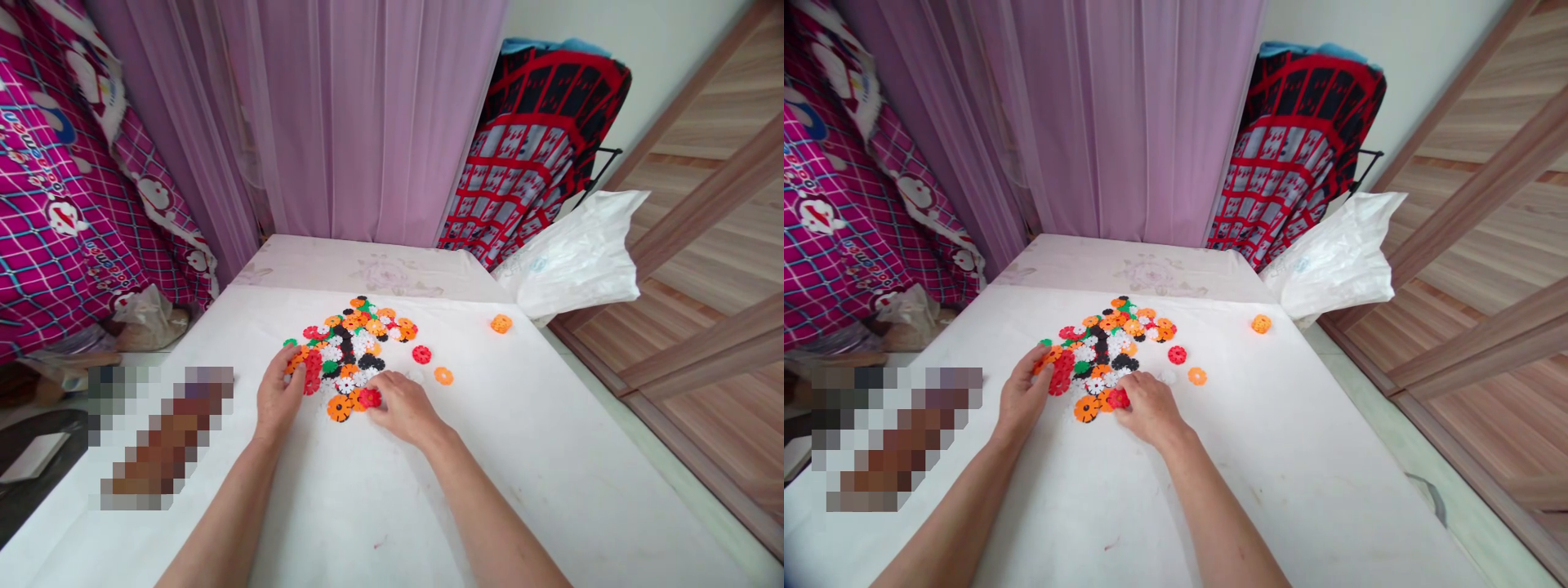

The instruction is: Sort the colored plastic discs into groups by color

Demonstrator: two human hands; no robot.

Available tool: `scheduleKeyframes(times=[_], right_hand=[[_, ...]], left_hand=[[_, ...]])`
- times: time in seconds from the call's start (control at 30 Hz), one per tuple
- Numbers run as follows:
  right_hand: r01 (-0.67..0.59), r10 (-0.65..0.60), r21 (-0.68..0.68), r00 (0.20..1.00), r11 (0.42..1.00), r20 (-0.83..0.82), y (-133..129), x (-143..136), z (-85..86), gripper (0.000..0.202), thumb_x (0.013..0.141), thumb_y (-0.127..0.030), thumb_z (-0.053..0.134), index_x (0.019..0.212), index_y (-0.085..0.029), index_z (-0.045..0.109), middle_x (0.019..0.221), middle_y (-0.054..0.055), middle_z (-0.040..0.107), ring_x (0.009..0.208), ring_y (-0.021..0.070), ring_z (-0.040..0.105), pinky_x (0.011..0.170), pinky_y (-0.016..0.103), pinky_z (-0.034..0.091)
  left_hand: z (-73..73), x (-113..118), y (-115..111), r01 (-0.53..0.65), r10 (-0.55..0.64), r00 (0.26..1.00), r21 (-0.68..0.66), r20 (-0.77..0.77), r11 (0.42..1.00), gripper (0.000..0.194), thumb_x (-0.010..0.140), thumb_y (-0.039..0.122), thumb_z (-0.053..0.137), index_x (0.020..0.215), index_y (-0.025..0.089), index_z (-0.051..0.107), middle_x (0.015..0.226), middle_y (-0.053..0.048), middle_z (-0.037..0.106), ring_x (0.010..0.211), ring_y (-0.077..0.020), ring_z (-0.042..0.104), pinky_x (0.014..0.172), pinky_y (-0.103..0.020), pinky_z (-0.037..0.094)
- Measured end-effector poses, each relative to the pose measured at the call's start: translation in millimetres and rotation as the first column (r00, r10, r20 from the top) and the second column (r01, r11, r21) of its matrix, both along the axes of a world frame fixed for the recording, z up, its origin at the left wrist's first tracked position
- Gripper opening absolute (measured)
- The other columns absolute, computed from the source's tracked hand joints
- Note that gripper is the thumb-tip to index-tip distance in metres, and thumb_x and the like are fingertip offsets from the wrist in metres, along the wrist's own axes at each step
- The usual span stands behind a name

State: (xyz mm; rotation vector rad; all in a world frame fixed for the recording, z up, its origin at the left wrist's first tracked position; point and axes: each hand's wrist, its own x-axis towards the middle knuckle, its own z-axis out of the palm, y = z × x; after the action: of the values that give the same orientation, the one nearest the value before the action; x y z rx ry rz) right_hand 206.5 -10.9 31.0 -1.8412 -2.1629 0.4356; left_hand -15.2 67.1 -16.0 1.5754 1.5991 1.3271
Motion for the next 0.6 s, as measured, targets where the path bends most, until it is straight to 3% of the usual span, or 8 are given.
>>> scheduleKeyframes(times=[0.13,0.27,0.4,0.6], right_hand=[[0.168,-0.164,0.086,0.985,0.982,-0.05,9,32,9.7,0.023,0.079,-0.027,0.063,0.103,-0.024,0.062,0.107,0.003,0.066,0.099,0.0179,0.059,0.084,0.028,0.043],[0.398,-0.4,0.138,0.916,0.907,-0.011,25,80,11.5,0.022,0.08,-0.028,0.062,0.102,-0.024,0.064,0.105,0.003,0.066,0.095,0.0172,0.059,0.081,0.028,0.042],[0.404,-0.411,0.09,0.909,0.91,0.07,36,103,4.0,0.02,0.081,-0.032,0.062,0.099,-0.024,0.066,0.104,0.003,0.066,0.095,0.0168,0.06,0.077,0.025,0.041],[0.387,-0.394,0.073,0.912,0.919,0.114,40,97,1.8,0.021,0.082,-0.031,0.061,0.1,-0.023,0.067,0.105,0.004,0.065,0.095,0.0171,0.06,0.075,0.025,0.04]], left_hand=[[1.2,0,1,-0.009,0.009,1.0,0.015,-0.005,1.0,0.033,0.082,0.035,0.054,0.111,0.025,0.067,0.133,-0.006,0.063,0.126,-0.0228,0.056,0.111,-0.041,0.039],[1.9,0,1,-0.009,0.009,1.0,0.006,-0.002,1.0,0.033,0.082,0.035,0.054,0.111,0.025,0.067,0.133,-0.005,0.063,0.126,-0.0229,0.056,0.111,-0.041,0.04],[1.1,0,1,-0.008,0.008,1.0,0.012,-0.008,1.0,0.033,0.082,0.035,0.054,0.111,0.026,0.067,0.133,-0.005,0.062,0.126,-0.0234,0.055,0.109,-0.041,0.042],[2.6,0,0,-0.011,0.011,1.0,-0.005,-0.013,1.0,0.034,0.082,0.037,0.054,0.112,0.026,0.066,0.135,-0.005,0.061,0.127,-0.0249,0.055,0.106,-0.042,0.045]])
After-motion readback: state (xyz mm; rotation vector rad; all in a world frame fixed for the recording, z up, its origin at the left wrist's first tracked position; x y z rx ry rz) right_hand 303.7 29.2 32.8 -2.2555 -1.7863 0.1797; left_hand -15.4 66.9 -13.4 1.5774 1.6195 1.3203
